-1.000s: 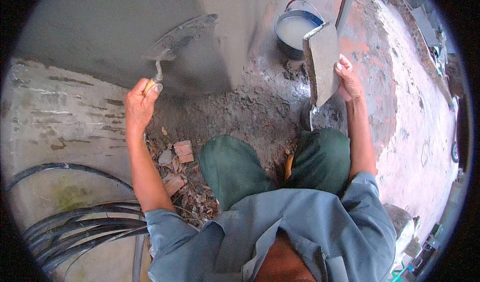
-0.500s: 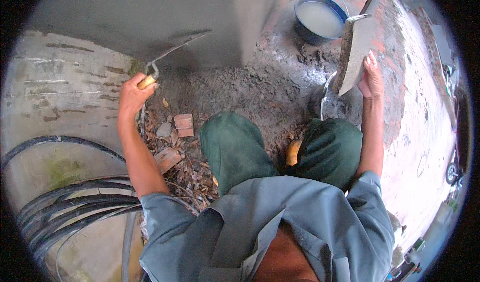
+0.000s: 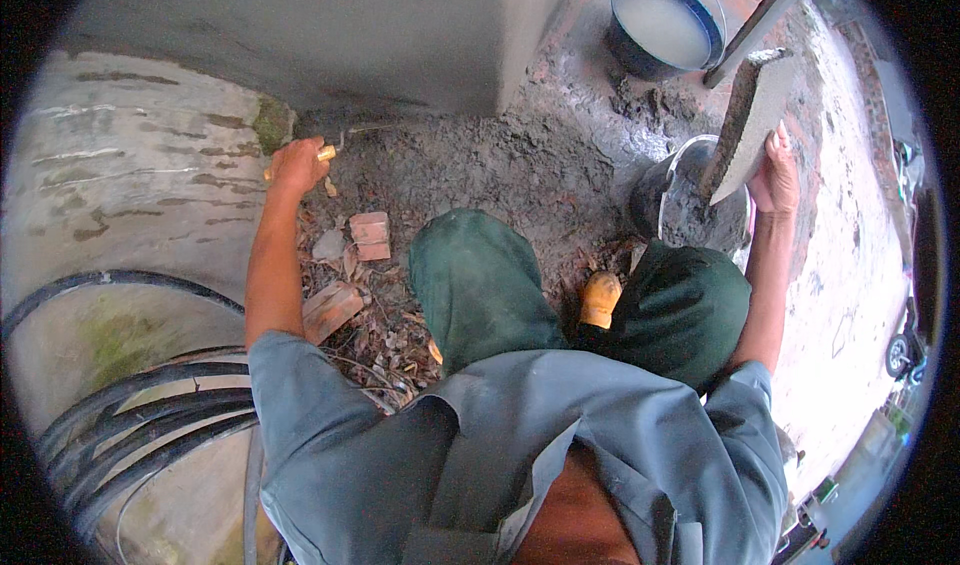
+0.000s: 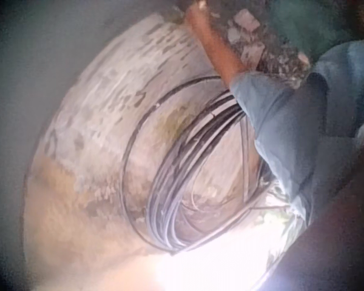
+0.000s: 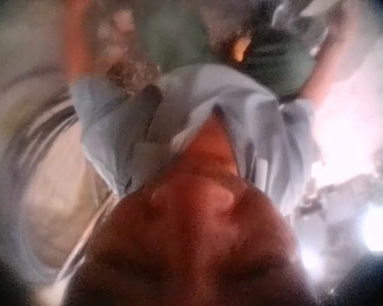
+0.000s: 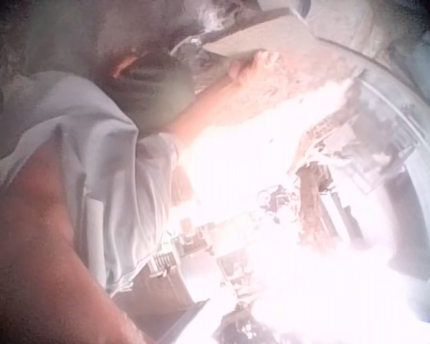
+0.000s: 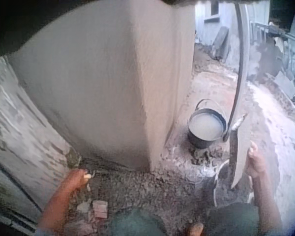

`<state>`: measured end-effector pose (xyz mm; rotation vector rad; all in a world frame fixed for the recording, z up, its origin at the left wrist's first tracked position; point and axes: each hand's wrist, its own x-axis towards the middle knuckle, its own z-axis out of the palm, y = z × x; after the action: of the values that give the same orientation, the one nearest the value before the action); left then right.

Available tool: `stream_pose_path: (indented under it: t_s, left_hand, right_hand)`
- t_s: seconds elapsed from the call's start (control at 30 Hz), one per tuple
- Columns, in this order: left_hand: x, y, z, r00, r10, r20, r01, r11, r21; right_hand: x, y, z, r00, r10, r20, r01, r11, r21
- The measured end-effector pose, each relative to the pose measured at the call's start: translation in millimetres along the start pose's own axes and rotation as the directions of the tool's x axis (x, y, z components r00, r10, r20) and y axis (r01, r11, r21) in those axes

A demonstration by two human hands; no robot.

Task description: The person applies wet cement to a wall using a trowel and smooths it with a float. They repeatedly scoop cement from a bucket, spread it on the wall, and level the surface in a continuous sequence.

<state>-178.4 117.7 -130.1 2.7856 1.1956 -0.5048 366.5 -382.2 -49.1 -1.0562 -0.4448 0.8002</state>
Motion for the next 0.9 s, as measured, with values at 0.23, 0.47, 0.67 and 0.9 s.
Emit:
stream_pose_path:
  t_s: [0.23,0.47,0.67,0.9]
  left_hand:
    - [52,13,9,0.998,0.03,0.054,-0.033,0.998,0.059]
    - [75,1,-7,0.997,-0.071,0.025,0.068,0.992,0.108]
    - [36,-37,-24,0.989,-0.095,0.115,0.094,0.995,0.012]
    - [38,57,-19,0.973,0.134,0.188,-0.121,0.989,-0.081]
  right_hand:
    - [-15,-14,3,0.993,0.014,-0.116,-0.025,0.996,-0.089]
    - [-28,-20,1,0.998,0.025,-0.06,-0.032,0.992,-0.123]
    - [-16,-15,2,0.997,0.001,-0.077,-0.01,0.993,-0.12]
    - [1,1,12,0.992,0.036,-0.117,-0.048,0.994,-0.101]
